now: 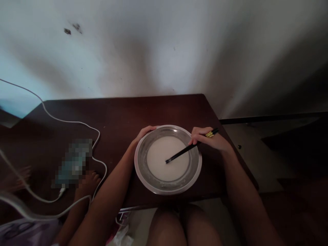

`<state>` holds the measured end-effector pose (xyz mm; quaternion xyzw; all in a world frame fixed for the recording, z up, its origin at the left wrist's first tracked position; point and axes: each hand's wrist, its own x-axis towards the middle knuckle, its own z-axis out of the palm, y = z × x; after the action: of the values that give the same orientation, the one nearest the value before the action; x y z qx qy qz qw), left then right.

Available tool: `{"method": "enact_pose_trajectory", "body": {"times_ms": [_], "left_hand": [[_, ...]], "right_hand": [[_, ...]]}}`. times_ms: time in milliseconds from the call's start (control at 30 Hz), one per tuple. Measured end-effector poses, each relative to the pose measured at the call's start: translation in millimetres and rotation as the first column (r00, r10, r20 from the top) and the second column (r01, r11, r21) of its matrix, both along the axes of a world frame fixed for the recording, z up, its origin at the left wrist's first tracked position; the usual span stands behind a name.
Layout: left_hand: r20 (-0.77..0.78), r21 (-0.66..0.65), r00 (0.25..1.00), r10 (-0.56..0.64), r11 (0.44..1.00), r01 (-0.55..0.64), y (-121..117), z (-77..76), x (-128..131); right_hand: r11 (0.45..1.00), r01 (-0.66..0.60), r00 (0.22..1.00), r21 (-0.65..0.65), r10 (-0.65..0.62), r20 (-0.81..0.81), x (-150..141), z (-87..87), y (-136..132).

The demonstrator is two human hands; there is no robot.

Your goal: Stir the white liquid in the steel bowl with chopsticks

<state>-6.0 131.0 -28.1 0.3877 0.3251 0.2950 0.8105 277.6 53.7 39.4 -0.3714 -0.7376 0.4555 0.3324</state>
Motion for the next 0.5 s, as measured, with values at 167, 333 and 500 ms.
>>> {"method": "enact_pose_trajectory", "body": {"times_ms": [167, 333, 500], "left_hand": [[-0.014, 0.001, 1.0, -0.002, 1.0, 0.002, -1.0, 1.5, 0.8], [-0.009, -0.007, 1.0, -0.007, 1.0, 0.007, -1.2, 1.2, 0.3], [-0.007, -0.017, 1.0, -0.002, 1.0, 0.002, -1.0, 1.3, -0.3]], "right_hand": [[0.984, 0.164, 0.986, 0.068, -0.164, 0.001, 0.6, -0.5, 0.7], [1.0, 0.021, 1.0, -0.019, -0.021, -0.023, -0.5, -1.0, 0.2], [0.99, 0.114, 0.993, 0.079, -0.115, 0.011, 0.0, -2.5, 1.9]]}}
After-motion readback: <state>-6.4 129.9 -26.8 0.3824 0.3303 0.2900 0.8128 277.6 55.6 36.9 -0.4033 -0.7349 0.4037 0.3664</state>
